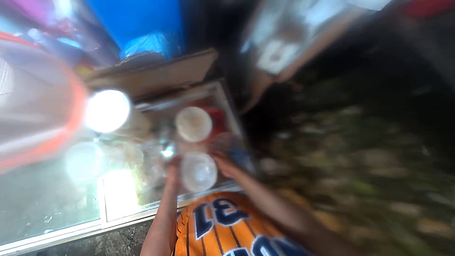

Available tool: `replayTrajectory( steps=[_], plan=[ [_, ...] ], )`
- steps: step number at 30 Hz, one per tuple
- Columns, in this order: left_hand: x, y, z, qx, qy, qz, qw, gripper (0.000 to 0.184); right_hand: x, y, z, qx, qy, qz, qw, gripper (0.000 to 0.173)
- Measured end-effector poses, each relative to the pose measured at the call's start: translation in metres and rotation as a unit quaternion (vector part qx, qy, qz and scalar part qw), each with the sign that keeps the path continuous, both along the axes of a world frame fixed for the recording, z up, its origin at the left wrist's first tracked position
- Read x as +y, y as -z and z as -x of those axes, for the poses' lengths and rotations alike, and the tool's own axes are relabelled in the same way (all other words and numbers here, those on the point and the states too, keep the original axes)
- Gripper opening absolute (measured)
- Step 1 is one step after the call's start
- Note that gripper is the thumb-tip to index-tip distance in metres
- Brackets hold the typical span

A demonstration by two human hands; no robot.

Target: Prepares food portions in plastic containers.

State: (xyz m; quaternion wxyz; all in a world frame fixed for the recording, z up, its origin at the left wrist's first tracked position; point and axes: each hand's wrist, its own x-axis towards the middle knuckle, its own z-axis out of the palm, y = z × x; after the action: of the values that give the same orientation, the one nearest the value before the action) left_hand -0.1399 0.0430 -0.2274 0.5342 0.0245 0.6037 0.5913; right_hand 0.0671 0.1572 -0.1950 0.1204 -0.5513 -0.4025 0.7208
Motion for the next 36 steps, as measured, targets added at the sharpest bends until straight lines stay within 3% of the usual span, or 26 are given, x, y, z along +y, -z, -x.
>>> replayTrajectory(
  steps=[4, 8, 12, 16, 24, 27, 29, 30, 32, 36],
  plan=[
    [0.024, -0.018, 0.033, 0.049, 0.031, 0.04, 0.997, 0.048, 0.049, -0.001, 0.005, -0.064, 0.053, 0.075, 0.994, 0.05],
    [0.081, -0.043, 0.061, 0.03, 0.096, 0.101, 0.99, 0.053, 0.099, -0.002, 0.019, -0.008, 0.096, 0.117, 0.988, 0.068],
    [0.133, -0.018, 0.059, 0.015, 0.18, 0.095, 0.979, 0.074, 0.118, 0.005, 0.049, 0.024, 0.036, 0.152, 0.987, 0.083],
    [0.155, -0.007, 0.047, -0.004, 0.178, 0.09, 0.98, 0.078, 0.123, 0.009, 0.061, 0.084, 0.037, 0.152, 0.984, 0.077],
    [0.148, -0.055, 0.044, 0.064, 0.117, -0.04, 0.99, 0.056, 0.128, -0.031, 0.054, 0.165, 0.035, -0.009, 0.986, 0.054],
    [0.13, -0.057, 0.045, 0.177, 0.163, -0.083, 0.967, 0.046, 0.122, -0.033, 0.051, 0.171, 0.009, -0.054, 0.984, 0.051],
    [0.117, -0.054, 0.045, 0.285, 0.207, -0.075, 0.933, 0.053, 0.112, -0.031, 0.048, 0.167, 0.0, -0.075, 0.983, 0.051],
    [0.112, -0.052, 0.044, 0.294, 0.204, -0.079, 0.93, 0.055, 0.108, -0.029, 0.046, 0.168, -0.006, -0.09, 0.982, 0.052],
    [0.101, -0.047, 0.04, 0.222, 0.167, -0.108, 0.955, 0.048, 0.098, -0.027, 0.044, 0.163, -0.019, -0.135, 0.977, 0.053],
    [0.081, -0.053, 0.029, 0.152, 0.122, -0.121, 0.973, 0.052, 0.079, -0.029, 0.038, 0.146, -0.04, -0.204, 0.967, 0.056]
  ],
)
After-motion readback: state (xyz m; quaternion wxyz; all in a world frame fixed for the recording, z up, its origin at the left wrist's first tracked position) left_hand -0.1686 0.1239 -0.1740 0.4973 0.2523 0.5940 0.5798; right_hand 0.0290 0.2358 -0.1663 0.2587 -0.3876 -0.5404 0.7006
